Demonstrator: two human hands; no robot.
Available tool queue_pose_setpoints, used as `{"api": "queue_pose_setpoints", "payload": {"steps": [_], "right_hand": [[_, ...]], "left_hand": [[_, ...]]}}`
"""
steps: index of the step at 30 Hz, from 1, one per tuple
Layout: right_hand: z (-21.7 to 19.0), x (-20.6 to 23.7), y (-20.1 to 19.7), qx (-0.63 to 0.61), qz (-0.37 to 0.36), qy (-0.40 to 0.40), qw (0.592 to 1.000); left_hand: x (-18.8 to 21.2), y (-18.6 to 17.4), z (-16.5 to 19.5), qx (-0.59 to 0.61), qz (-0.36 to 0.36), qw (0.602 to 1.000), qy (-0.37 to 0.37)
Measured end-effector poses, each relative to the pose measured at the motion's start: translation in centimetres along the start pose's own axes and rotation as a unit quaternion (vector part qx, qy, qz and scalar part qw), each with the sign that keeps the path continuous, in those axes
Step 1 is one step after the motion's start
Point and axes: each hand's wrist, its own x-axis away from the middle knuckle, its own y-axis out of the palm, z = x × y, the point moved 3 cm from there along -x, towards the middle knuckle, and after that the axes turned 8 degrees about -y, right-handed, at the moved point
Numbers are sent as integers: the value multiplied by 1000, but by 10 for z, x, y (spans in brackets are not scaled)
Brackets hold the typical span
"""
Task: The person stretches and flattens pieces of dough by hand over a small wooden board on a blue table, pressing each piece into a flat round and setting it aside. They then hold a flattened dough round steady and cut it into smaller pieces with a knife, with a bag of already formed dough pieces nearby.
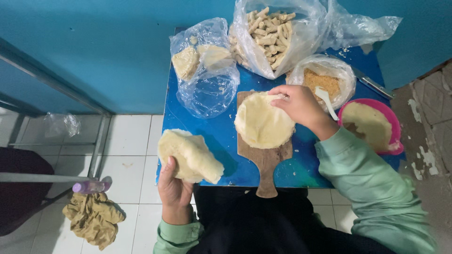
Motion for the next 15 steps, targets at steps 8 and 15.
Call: {"api": "queue_pose_setpoints", "payload": {"steps": [8, 15], "right_hand": [[-51, 23, 0, 238, 112, -173, 949], [-91, 52, 32, 97, 29, -212, 972]], "left_hand": [[5, 11, -17, 41, 7, 998, -46], [7, 17, -25, 59, -5, 997, -51]]}}
